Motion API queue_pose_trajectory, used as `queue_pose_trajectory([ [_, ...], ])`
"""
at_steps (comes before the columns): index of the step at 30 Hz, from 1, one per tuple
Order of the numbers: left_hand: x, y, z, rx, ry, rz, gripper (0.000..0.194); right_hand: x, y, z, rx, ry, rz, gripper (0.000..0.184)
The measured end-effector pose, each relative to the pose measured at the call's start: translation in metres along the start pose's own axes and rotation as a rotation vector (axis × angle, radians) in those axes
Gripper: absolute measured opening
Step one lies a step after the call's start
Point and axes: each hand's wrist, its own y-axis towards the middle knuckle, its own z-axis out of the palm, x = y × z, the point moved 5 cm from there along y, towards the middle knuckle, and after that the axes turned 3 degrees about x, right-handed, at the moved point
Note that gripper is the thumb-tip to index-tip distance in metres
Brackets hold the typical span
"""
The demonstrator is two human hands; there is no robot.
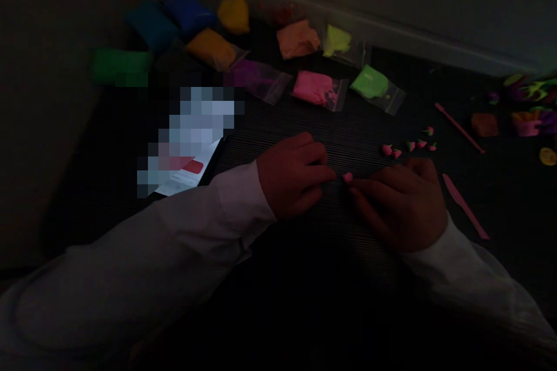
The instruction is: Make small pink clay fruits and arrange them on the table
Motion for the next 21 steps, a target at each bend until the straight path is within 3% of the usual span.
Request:
queue_pose_trajectory([
  [21, -0.0007, 0.0015, -0.0008, 0.046, 0.008, -0.029, 0.018, -0.0023, 0.0001, -0.0003, 0.016, 0.016, 0.018, 0.018],
])
